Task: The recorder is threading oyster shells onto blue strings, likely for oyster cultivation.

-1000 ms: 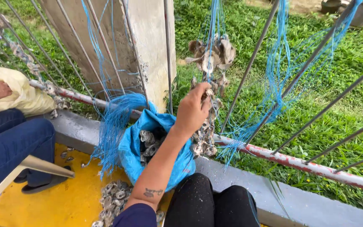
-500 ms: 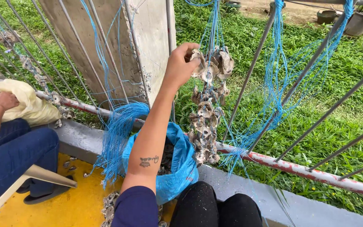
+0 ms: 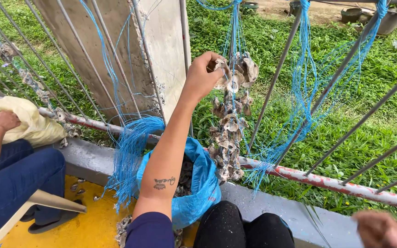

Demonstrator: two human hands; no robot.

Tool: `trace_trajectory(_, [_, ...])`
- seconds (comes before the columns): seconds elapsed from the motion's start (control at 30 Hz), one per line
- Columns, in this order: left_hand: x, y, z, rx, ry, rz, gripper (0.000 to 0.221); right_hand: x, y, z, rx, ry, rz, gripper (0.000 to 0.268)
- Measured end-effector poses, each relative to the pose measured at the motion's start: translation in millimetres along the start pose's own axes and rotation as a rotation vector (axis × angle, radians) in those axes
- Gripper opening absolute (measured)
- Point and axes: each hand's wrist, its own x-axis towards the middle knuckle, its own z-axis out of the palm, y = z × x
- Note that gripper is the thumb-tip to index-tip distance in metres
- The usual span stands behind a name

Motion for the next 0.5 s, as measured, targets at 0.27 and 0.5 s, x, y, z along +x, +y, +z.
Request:
trace_trajectory(0.27, [-1.0, 4.0, -5.5, 0.072, 0.007, -0.026, 0.019, 228.2, -331.3, 312.4, -0.116, 0.037, -0.024, 0.029])
trace_trajectory(0.5, [1.2, -2.2, -10.7, 0.057, -0.013, -0.004, 0.025, 344.3, -420.5, 416.5, -0.765, 0.026, -0.395, 0.031])
